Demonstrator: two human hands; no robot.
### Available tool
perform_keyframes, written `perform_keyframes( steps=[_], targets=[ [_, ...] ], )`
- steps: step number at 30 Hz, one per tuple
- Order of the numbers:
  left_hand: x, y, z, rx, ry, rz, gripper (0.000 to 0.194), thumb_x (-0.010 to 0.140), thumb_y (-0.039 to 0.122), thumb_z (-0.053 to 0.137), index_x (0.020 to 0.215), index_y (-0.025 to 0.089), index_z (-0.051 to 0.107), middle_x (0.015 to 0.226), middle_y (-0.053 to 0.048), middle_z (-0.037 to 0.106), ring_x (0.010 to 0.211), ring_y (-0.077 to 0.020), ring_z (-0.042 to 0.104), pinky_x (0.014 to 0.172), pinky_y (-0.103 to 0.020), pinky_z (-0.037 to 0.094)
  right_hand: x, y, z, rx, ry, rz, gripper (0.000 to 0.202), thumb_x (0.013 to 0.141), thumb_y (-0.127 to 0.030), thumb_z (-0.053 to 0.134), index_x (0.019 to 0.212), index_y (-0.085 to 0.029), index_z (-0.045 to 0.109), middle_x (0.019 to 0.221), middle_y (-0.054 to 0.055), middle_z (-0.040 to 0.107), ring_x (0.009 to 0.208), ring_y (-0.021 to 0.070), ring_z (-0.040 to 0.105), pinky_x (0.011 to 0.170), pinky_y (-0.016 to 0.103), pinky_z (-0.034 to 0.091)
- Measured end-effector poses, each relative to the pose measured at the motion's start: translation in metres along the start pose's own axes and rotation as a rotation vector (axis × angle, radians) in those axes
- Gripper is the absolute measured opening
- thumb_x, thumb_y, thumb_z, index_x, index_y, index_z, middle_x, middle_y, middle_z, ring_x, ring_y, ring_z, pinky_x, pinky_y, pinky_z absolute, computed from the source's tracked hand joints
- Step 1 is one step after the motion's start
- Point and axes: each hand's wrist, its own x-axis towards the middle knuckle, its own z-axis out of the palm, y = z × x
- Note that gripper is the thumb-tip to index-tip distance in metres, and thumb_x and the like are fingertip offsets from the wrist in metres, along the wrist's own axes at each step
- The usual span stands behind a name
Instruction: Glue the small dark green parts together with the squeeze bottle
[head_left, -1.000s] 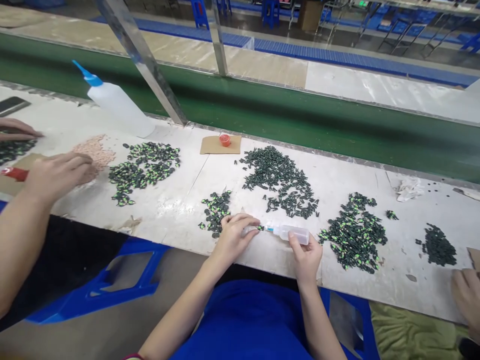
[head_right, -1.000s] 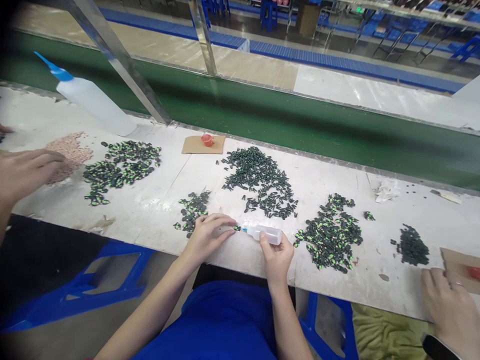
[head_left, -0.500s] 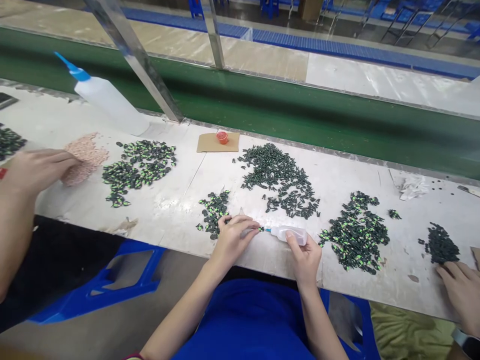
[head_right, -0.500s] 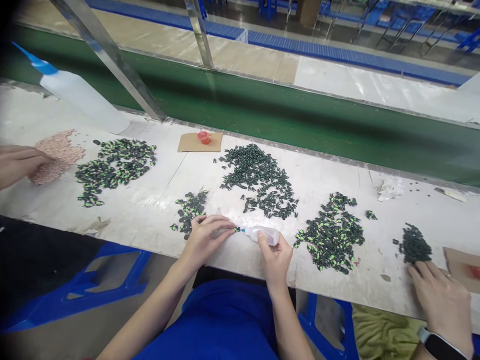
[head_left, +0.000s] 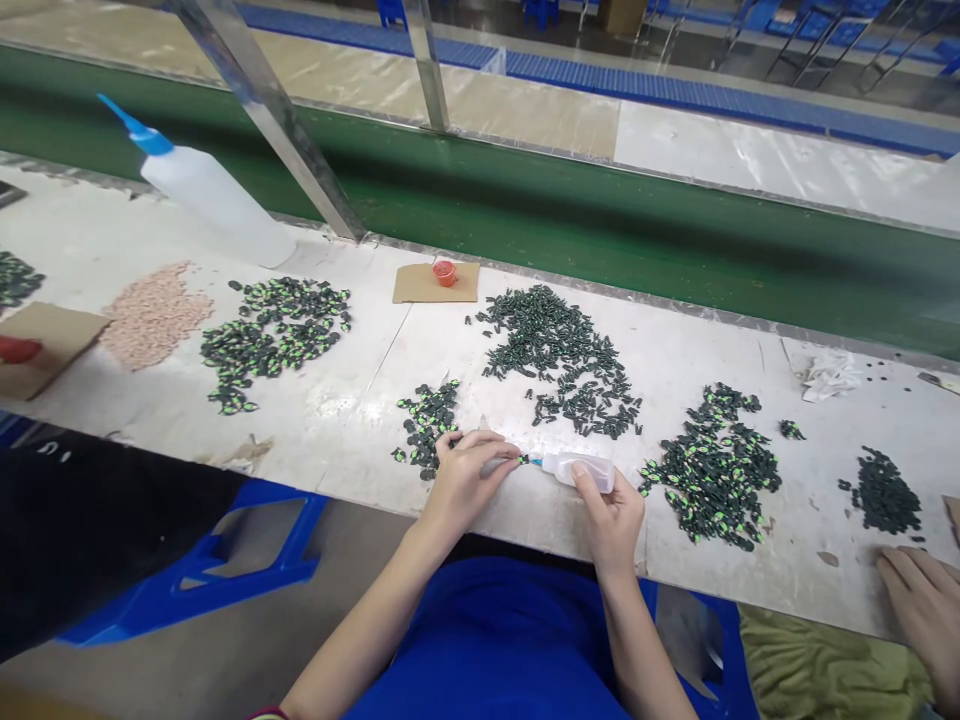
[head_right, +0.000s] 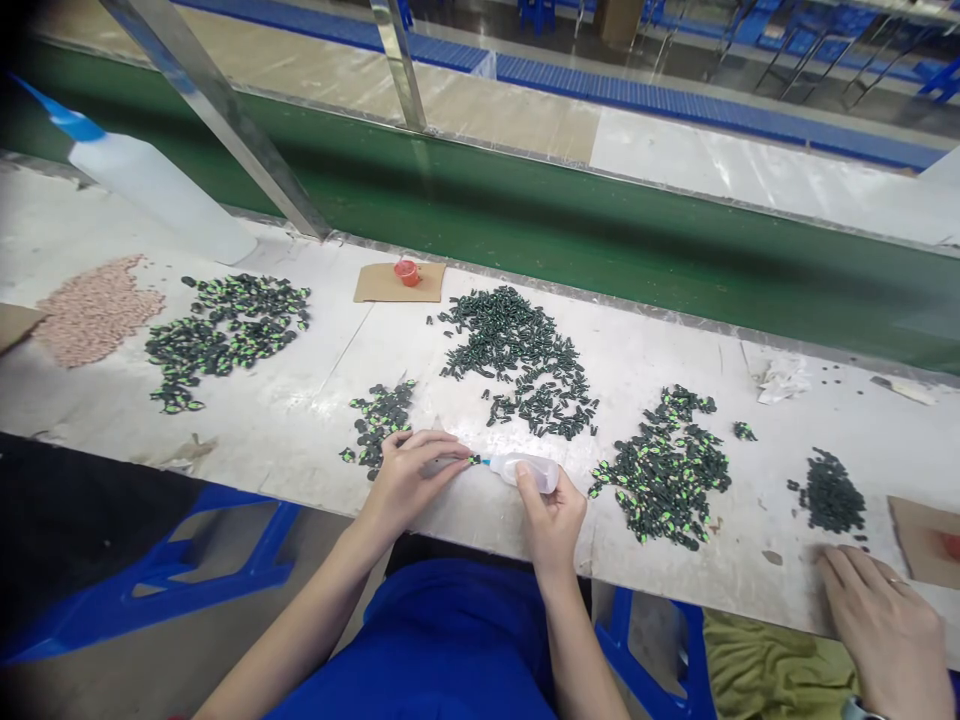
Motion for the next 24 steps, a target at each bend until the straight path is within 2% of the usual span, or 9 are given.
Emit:
perform_keyframes(
  steps=[24],
  targets=[
    [0.0007,0.0026,-0.0022,0.007,-0.019,-0.019,0.009,0.08,0.019,0.069,0.082,0.028,0.071,0.089,0.002,0.076,0.094,-0.0207,0.066,0.096,-0.044,0.026,-0.0004,-0.0048,0.0009,-0.028,0.023,0.0,0.029,0.073,-0.043,0.066,0.068,-0.014,0.069,0.063,0.003,0.065,0.061,0.0166,0.056,0.054,0.026,0.046]
  ],
)
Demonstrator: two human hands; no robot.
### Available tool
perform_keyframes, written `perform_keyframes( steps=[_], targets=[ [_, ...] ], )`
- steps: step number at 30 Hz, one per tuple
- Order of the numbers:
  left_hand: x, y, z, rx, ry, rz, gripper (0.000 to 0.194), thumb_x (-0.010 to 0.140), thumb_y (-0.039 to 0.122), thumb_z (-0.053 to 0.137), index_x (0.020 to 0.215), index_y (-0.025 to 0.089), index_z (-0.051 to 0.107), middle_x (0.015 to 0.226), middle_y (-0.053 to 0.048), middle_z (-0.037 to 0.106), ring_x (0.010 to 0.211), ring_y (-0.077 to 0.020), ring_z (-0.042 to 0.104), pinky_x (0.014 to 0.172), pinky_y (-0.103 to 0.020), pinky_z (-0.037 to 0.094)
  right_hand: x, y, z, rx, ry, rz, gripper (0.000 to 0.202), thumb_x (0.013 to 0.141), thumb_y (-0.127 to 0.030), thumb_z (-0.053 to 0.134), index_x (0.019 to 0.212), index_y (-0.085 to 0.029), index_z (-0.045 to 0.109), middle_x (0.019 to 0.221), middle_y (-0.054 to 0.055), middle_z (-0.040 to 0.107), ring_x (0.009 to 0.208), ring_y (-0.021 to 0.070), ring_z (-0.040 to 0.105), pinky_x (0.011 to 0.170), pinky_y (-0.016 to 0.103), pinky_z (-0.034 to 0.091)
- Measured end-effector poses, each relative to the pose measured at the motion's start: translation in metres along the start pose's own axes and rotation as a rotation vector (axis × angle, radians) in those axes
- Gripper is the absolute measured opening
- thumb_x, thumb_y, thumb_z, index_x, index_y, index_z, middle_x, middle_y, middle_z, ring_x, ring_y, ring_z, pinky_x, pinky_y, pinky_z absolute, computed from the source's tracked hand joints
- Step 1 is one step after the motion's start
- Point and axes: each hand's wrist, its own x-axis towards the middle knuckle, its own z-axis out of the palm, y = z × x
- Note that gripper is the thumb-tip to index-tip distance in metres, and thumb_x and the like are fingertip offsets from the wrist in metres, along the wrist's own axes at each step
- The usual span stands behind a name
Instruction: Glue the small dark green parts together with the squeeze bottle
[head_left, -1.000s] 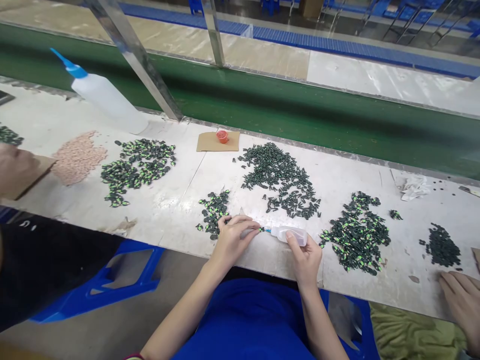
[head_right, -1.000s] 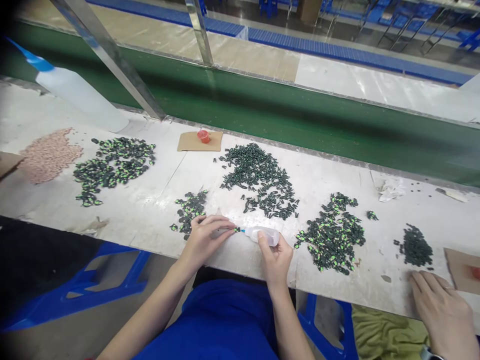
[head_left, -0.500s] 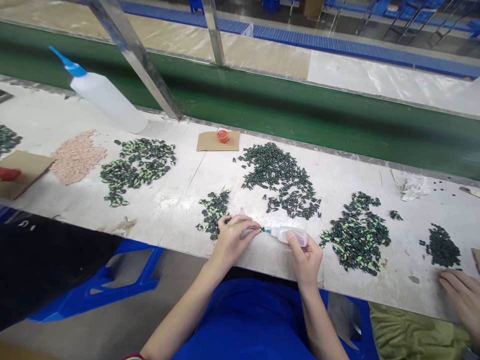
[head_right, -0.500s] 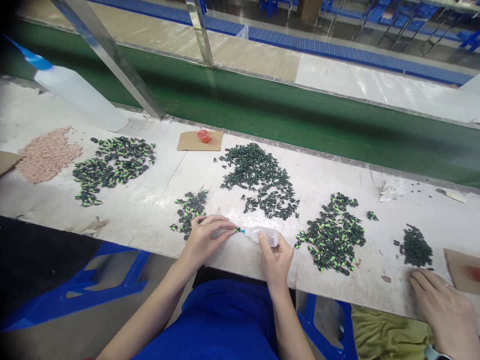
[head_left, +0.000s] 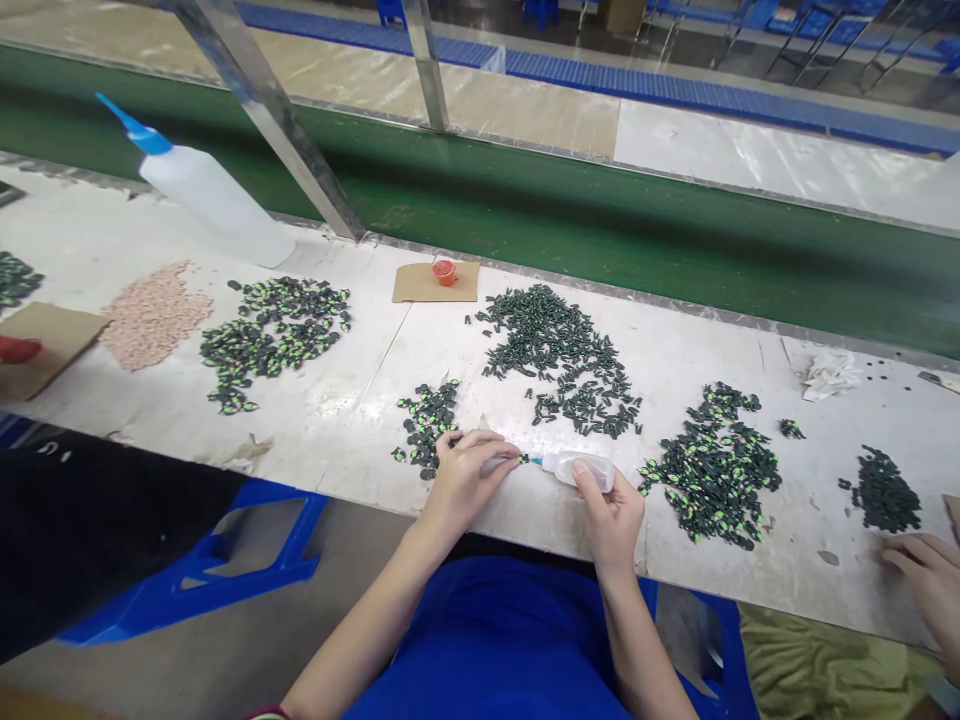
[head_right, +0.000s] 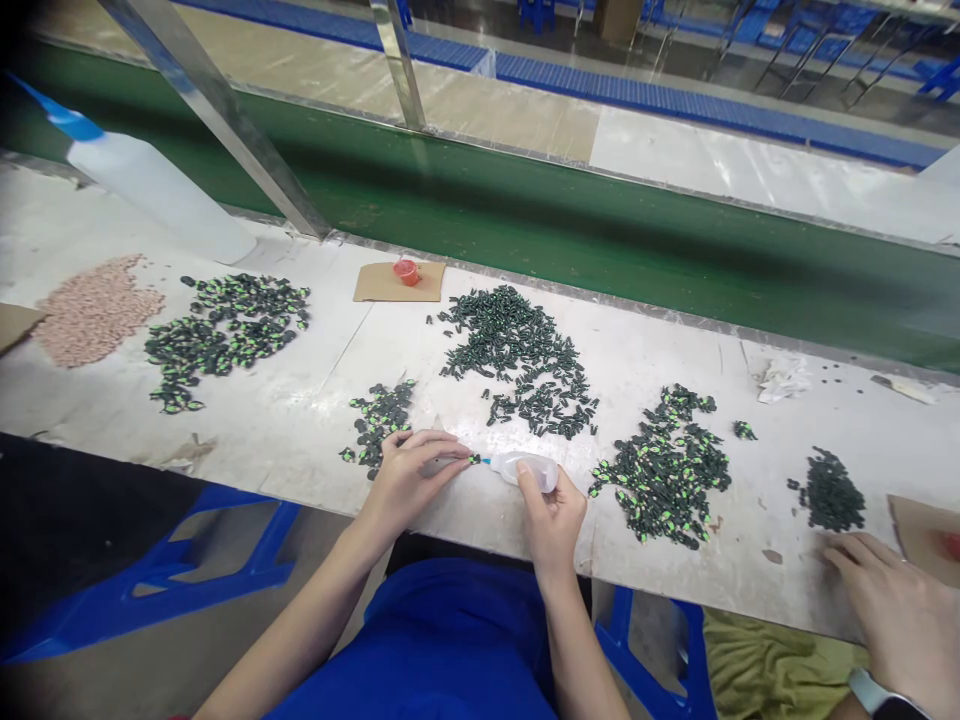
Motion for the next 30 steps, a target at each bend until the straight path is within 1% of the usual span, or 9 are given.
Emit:
perform_keyframes(
  steps=[8,16,20,23,26,28,30],
  targets=[
    [0.0,-0.001,0.0,0.01,0.007,0.009,0.009,0.081,0.02,0.068,0.082,0.029,0.071,0.088,0.002,0.075,0.093,-0.0208,0.066,0.096,-0.044,0.027,0.0,-0.002,-0.001,0.03,0.028,0.023,0.028,0.071,-0.042,0.067,0.066,-0.015,0.068,0.058,0.001,0.063,0.057,0.0159,0.054,0.053,0.026,0.045],
    [0.0,0.0,0.0,0.003,0.007,0.006,0.008,0.08,0.02,0.07,0.082,0.028,0.071,0.089,0.002,0.076,0.093,-0.0211,0.066,0.095,-0.043,0.027,-0.001,0.001,-0.001,0.02,-0.004,0.027,0.029,0.071,-0.043,0.068,0.066,-0.014,0.067,0.06,0.001,0.063,0.059,0.016,0.054,0.055,0.026,0.044],
    [-0.001,0.001,0.0,0.004,0.015,0.012,0.009,0.08,0.019,0.069,0.082,0.028,0.071,0.088,0.002,0.076,0.092,-0.0207,0.066,0.095,-0.043,0.027,-0.001,0.0,-0.001,-0.005,0.015,0.01,0.029,0.073,-0.043,0.066,0.064,-0.015,0.065,0.058,0.0,0.061,0.057,0.0156,0.053,0.053,0.026,0.043],
    [-0.001,0.001,0.0,0.007,0.008,0.009,0.008,0.08,0.02,0.069,0.082,0.028,0.07,0.088,0.002,0.076,0.092,-0.0209,0.066,0.096,-0.044,0.027,0.0,0.003,-0.002,0.011,0.043,-0.005,0.029,0.073,-0.043,0.066,0.064,-0.015,0.065,0.059,0.001,0.062,0.058,0.0163,0.055,0.054,0.027,0.044],
    [0.0,0.0,-0.001,0.015,-0.013,-0.002,0.009,0.08,0.02,0.069,0.083,0.028,0.07,0.09,0.001,0.076,0.095,-0.0219,0.065,0.095,-0.044,0.028,0.002,0.008,-0.005,0.081,0.107,-0.03,0.029,0.073,-0.043,0.067,0.071,-0.015,0.066,0.067,0.004,0.068,0.065,0.0194,0.061,0.058,0.03,0.048],
    [0.003,0.0,-0.005,0.016,-0.061,0.001,0.009,0.079,0.02,0.069,0.084,0.028,0.07,0.09,0.001,0.076,0.098,-0.023,0.064,0.094,-0.044,0.029,0.003,0.013,-0.008,0.126,0.162,-0.057,0.03,0.073,-0.043,0.068,0.082,-0.015,0.066,0.077,0.007,0.071,0.073,0.0217,0.065,0.064,0.033,0.051],
    [0.009,0.002,-0.011,0.012,-0.118,0.01,0.009,0.078,0.022,0.069,0.085,0.028,0.069,0.091,0.001,0.076,0.101,-0.0242,0.062,0.093,-0.043,0.03,0.004,0.015,-0.011,0.15,0.19,-0.084,0.034,0.07,-0.041,0.071,0.09,-0.015,0.063,0.085,0.008,0.072,0.078,0.0226,0.067,0.069,0.035,0.053]
  ],
)
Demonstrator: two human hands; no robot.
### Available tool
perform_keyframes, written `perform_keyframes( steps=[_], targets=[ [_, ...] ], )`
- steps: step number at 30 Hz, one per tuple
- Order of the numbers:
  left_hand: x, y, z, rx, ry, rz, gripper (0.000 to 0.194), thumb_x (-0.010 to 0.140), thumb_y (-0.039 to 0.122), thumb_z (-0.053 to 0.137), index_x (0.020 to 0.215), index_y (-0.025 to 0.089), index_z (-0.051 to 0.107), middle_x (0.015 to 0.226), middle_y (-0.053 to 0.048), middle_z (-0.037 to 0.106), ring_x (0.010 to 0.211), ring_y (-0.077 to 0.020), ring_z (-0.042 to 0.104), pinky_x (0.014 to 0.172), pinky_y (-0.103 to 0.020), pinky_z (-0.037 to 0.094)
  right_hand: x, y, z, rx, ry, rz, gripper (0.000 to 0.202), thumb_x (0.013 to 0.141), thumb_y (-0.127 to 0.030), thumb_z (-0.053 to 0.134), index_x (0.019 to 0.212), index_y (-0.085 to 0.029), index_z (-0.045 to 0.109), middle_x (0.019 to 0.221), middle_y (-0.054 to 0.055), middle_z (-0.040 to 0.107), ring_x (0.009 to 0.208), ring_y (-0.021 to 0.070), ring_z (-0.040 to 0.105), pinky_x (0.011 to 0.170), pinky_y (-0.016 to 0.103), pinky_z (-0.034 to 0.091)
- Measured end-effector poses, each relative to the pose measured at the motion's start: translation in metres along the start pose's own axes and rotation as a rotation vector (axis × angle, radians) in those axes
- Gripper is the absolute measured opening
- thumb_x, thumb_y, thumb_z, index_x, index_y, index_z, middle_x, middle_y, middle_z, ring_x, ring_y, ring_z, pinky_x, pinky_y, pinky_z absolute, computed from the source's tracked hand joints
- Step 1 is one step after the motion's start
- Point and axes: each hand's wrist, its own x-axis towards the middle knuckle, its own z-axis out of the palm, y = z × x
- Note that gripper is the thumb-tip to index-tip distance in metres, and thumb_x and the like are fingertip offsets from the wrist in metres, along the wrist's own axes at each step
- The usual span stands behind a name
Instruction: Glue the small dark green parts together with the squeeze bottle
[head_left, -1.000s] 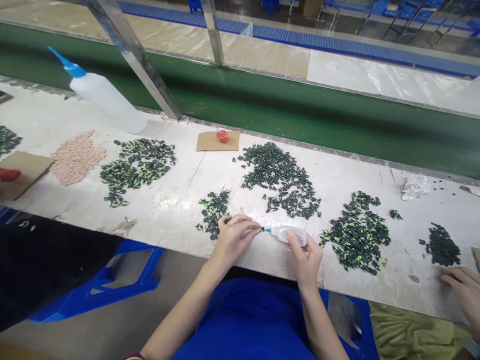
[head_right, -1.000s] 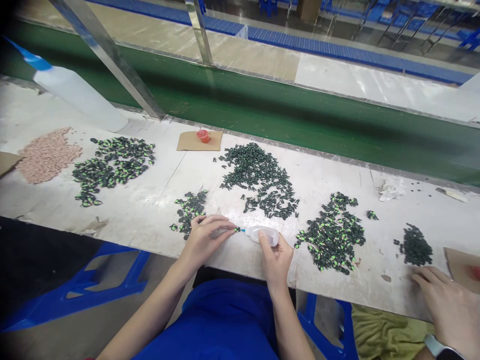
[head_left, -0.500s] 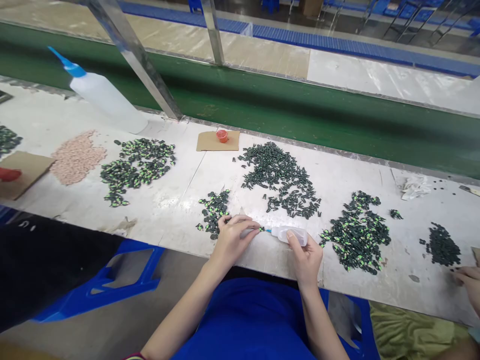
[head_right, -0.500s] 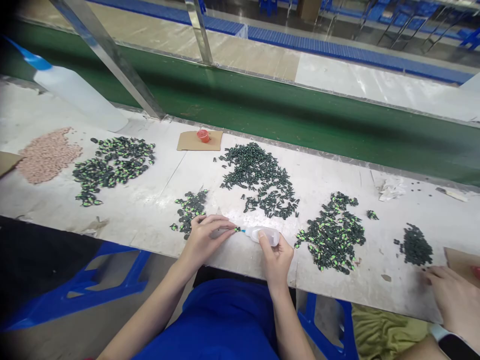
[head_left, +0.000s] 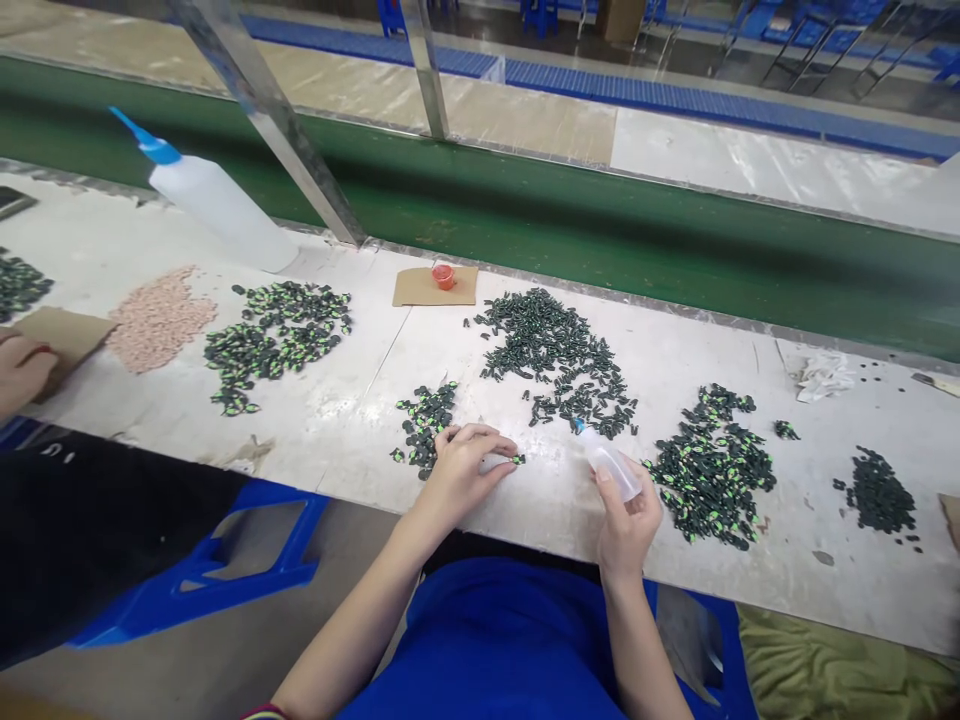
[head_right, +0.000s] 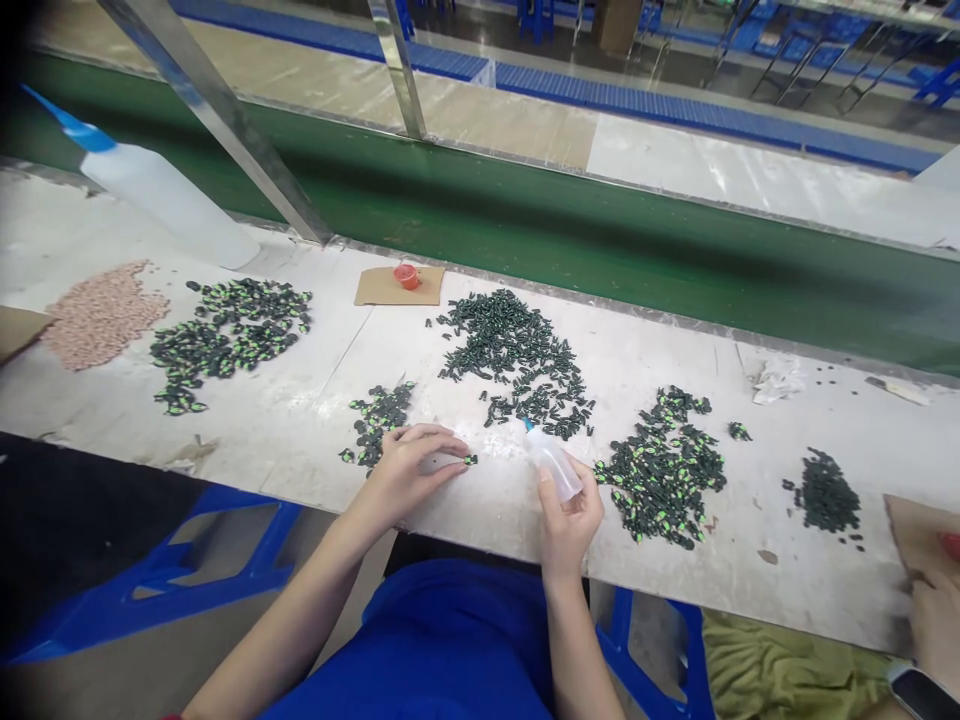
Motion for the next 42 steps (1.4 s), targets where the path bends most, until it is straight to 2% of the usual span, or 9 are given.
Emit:
perform_keyframes(
  steps=[6,12,17,19,21,24,26,33,42],
  targets=[
    [0.025,0.016,-0.011,0.064,0.061,0.009,0.008,0.084,0.026,0.063,0.088,0.024,0.07,0.094,-0.004,0.074,0.101,-0.0265,0.06,0.092,-0.045,0.03,0.01,-0.003,0.004,0.125,-0.09,-0.005,0.043,0.063,-0.029,0.078,0.091,-0.022,0.046,0.097,0.01,0.073,0.097,0.0243,0.069,0.09,0.043,0.051],
    [0.043,0.023,0.01,0.121,0.079,-0.01,0.005,0.081,0.019,0.064,0.081,0.022,0.068,0.094,-0.006,0.071,0.1,-0.0285,0.054,0.082,-0.042,0.035,0.016,0.004,0.008,-0.066,-0.069,-0.029,0.057,0.066,-0.032,0.075,0.116,-0.017,0.052,0.11,0.013,0.068,0.101,0.0235,0.065,0.095,0.046,0.048],
    [0.039,0.02,0.015,0.084,0.064,0.002,0.01,0.083,0.014,0.06,0.079,0.022,0.065,0.096,-0.005,0.067,0.1,-0.0263,0.052,0.082,-0.04,0.038,0.0,-0.005,0.002,-0.346,0.136,-0.357,0.075,0.064,-0.037,0.081,0.127,-0.017,0.047,0.117,0.016,0.062,0.096,0.0246,0.061,0.085,0.044,0.051],
    [0.033,0.022,0.011,0.059,0.052,0.015,0.011,0.085,0.014,0.057,0.081,0.022,0.064,0.096,-0.005,0.067,0.1,-0.0254,0.052,0.083,-0.039,0.038,-0.011,-0.011,0.003,-0.419,0.203,-0.504,0.064,0.066,-0.035,0.081,0.12,-0.017,0.053,0.107,0.014,0.064,0.085,0.0229,0.061,0.076,0.041,0.052],
    [0.025,0.023,0.007,0.016,0.027,0.036,0.013,0.086,0.014,0.055,0.082,0.022,0.064,0.096,-0.004,0.067,0.101,-0.0242,0.053,0.083,-0.038,0.039,-0.019,-0.015,0.008,-0.395,0.078,-0.574,0.042,0.074,-0.032,0.075,0.111,-0.019,0.059,0.094,0.01,0.067,0.079,0.021,0.062,0.068,0.036,0.053],
    [0.011,0.023,0.003,-0.07,-0.004,0.083,0.013,0.087,0.014,0.054,0.084,0.023,0.063,0.096,-0.002,0.067,0.101,-0.0222,0.055,0.086,-0.037,0.04,-0.026,-0.015,0.021,-0.291,-0.229,-0.503,0.018,0.086,-0.029,0.062,0.101,-0.02,0.065,0.088,0.007,0.068,0.078,0.0188,0.065,0.064,0.031,0.055],
    [0.003,0.021,0.001,-0.112,0.001,0.105,0.012,0.088,0.016,0.054,0.084,0.024,0.063,0.094,-0.002,0.067,0.099,-0.0211,0.057,0.088,-0.036,0.041,-0.026,-0.013,0.028,-0.237,-0.312,-0.433,0.014,0.089,-0.026,0.057,0.094,-0.02,0.068,0.087,0.006,0.068,0.078,0.0178,0.066,0.067,0.03,0.056],
    [-0.007,0.011,0.002,-0.183,0.03,0.087,0.008,0.087,0.019,0.057,0.085,0.023,0.064,0.091,-0.002,0.067,0.097,-0.0206,0.058,0.089,-0.036,0.043,-0.025,-0.006,0.034,-0.164,-0.411,-0.213,0.015,0.088,-0.028,0.057,0.091,-0.019,0.069,0.089,0.007,0.071,0.082,0.0188,0.068,0.072,0.03,0.057],
    [-0.009,0.009,0.02,0.095,0.121,0.005,0.011,0.083,0.014,0.062,0.092,0.021,0.065,0.109,-0.008,0.064,0.108,-0.0268,0.052,0.087,-0.041,0.044,-0.02,0.0,0.034,-0.17,-0.362,-0.103,0.017,0.084,-0.031,0.06,0.085,-0.018,0.07,0.084,0.007,0.072,0.077,0.0195,0.069,0.069,0.031,0.057]
  ],
)
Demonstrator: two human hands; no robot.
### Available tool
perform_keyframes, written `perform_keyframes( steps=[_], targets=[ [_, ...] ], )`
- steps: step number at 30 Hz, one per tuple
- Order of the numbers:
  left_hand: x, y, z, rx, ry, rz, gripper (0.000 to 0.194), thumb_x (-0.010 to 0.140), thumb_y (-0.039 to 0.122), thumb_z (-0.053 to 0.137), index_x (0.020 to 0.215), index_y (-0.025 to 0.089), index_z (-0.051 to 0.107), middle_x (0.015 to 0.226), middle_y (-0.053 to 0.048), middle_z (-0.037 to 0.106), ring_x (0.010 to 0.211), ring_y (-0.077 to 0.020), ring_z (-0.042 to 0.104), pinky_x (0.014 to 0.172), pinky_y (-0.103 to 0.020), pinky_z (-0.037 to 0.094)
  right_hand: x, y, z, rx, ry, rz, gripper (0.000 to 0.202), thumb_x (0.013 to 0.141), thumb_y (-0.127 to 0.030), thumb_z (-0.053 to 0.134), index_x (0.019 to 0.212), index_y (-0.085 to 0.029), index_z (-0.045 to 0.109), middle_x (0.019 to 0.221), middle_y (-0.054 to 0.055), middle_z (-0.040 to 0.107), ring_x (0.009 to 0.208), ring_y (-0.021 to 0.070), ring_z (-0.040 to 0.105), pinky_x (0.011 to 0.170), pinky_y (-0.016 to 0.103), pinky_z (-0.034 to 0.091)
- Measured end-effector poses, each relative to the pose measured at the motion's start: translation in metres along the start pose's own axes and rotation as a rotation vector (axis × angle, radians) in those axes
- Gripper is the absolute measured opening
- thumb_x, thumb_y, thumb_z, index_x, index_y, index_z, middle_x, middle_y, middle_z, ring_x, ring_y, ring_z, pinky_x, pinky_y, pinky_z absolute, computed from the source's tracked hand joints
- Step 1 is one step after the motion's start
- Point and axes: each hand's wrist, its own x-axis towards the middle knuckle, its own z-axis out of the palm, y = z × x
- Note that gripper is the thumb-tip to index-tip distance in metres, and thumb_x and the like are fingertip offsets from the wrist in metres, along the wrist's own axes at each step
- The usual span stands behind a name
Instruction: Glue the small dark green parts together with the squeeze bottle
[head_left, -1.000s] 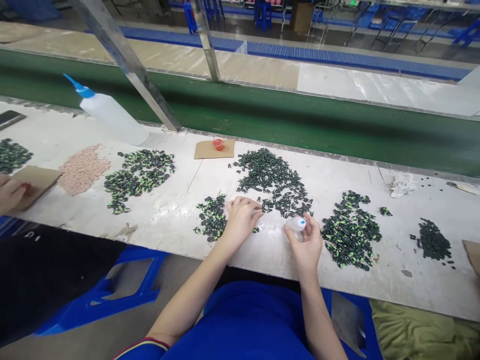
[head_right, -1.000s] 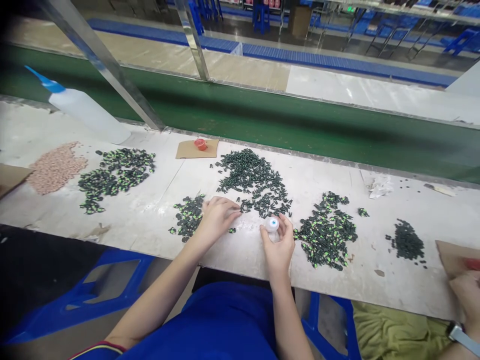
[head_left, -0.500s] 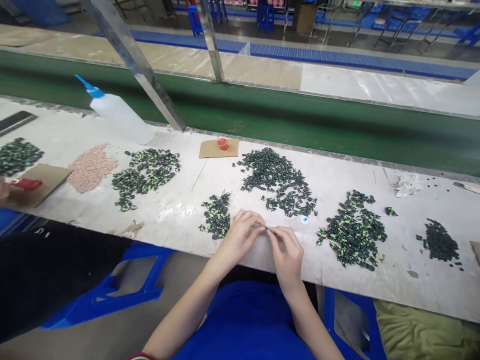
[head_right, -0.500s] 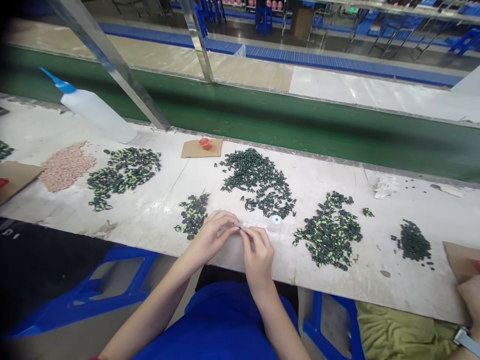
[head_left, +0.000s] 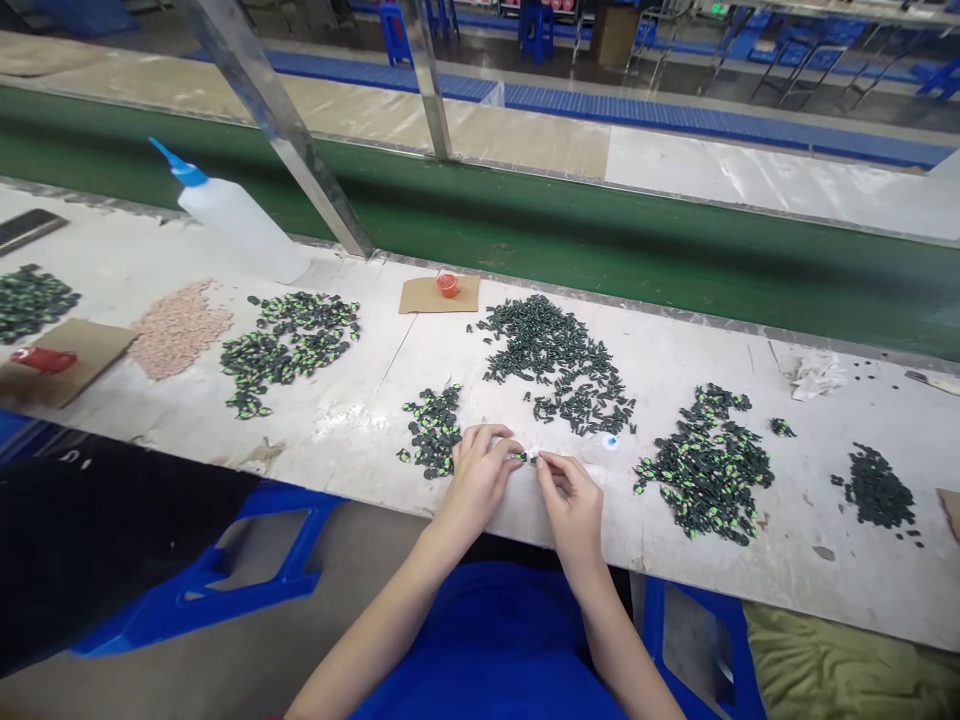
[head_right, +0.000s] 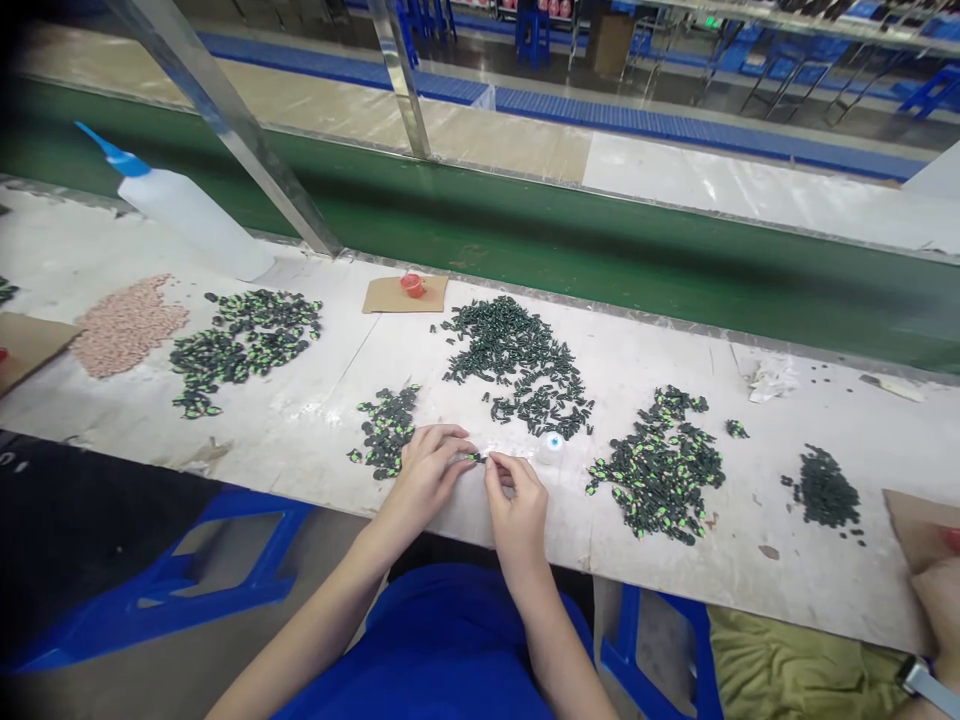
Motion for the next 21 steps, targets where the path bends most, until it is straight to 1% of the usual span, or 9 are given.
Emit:
perform_keyframes(
  steps=[2,5,7,9,12,14,16,18,21],
  targets=[
    [0.0,0.001,0.0,-0.002,0.012,0.02,0.011,0.084,0.011,0.059,0.088,0.02,0.064,0.107,-0.007,0.065,0.106,-0.0262,0.054,0.086,-0.039,0.045,0.0,-0.002,0.0,0.034,-0.021,0.025,0.017,0.083,-0.032,0.06,0.084,-0.018,0.07,0.085,0.007,0.072,0.079,0.0197,0.069,0.071,0.031,0.057],
    [0.001,0.002,-0.002,-0.077,-0.027,0.079,0.014,0.087,0.01,0.054,0.089,0.021,0.062,0.094,-0.004,0.068,0.093,-0.0222,0.06,0.081,-0.035,0.048,0.0,-0.006,0.001,0.141,-0.057,0.089,0.017,0.083,-0.033,0.061,0.084,-0.019,0.07,0.085,0.006,0.073,0.08,0.0199,0.071,0.075,0.032,0.058],
    [0.001,0.003,-0.005,-0.136,-0.041,0.119,0.015,0.088,0.01,0.051,0.09,0.021,0.061,0.088,-0.003,0.069,0.088,-0.0201,0.062,0.079,-0.033,0.049,0.0,-0.008,0.001,0.215,-0.063,0.13,0.017,0.082,-0.034,0.063,0.083,-0.019,0.07,0.084,0.006,0.074,0.078,0.0199,0.072,0.076,0.032,0.059],
    [0.0,0.005,-0.008,-0.182,-0.029,0.149,0.015,0.088,0.01,0.05,0.091,0.02,0.061,0.088,-0.003,0.069,0.087,-0.0193,0.063,0.079,-0.031,0.05,-0.001,-0.009,-0.001,0.264,-0.055,0.149,0.017,0.08,-0.034,0.065,0.082,-0.019,0.07,0.082,0.006,0.075,0.076,0.0201,0.072,0.075,0.033,0.06],
    [-0.002,0.01,-0.014,-0.26,-0.009,0.172,0.015,0.089,0.011,0.05,0.091,0.02,0.062,0.089,-0.004,0.069,0.088,-0.0187,0.063,0.079,-0.03,0.051,-0.002,-0.01,-0.004,0.289,-0.033,0.127,0.014,0.078,-0.031,0.067,0.08,-0.018,0.071,0.08,0.005,0.075,0.076,0.02,0.072,0.073,0.032,0.06],
    [-0.003,0.014,-0.018,-0.334,-0.002,0.162,0.014,0.088,0.013,0.051,0.091,0.019,0.064,0.089,-0.004,0.07,0.089,-0.0183,0.064,0.079,-0.029,0.051,-0.003,-0.011,-0.006,0.284,-0.005,0.072,0.01,0.078,-0.028,0.068,0.079,-0.018,0.072,0.08,0.005,0.076,0.075,0.0192,0.072,0.072,0.031,0.06],
    [-0.004,0.018,-0.022,-0.419,-0.012,0.132,0.013,0.088,0.017,0.054,0.09,0.02,0.066,0.089,-0.004,0.071,0.089,-0.0179,0.065,0.081,-0.029,0.052,-0.004,-0.012,-0.008,0.262,0.041,-0.022,0.007,0.078,-0.024,0.068,0.078,-0.019,0.072,0.079,0.005,0.075,0.074,0.0185,0.072,0.07,0.03,0.06],
    [-0.005,0.022,-0.026,-0.492,-0.024,0.087,0.012,0.086,0.02,0.058,0.089,0.02,0.069,0.087,-0.003,0.073,0.086,-0.0174,0.066,0.08,-0.029,0.052,-0.005,-0.014,-0.009,0.222,0.085,-0.145,0.004,0.078,-0.02,0.068,0.077,-0.019,0.071,0.077,0.005,0.075,0.073,0.0183,0.071,0.07,0.031,0.06],
    [-0.006,0.029,-0.03,-0.558,-0.022,0.007,0.011,0.081,0.023,0.064,0.086,0.021,0.073,0.084,-0.003,0.074,0.082,-0.0176,0.067,0.076,-0.028,0.052,-0.004,-0.017,-0.013,0.15,0.128,-0.342,0.007,0.079,-0.014,0.066,0.077,-0.019,0.07,0.078,0.006,0.074,0.073,0.0187,0.071,0.069,0.033,0.06]
  ],
)
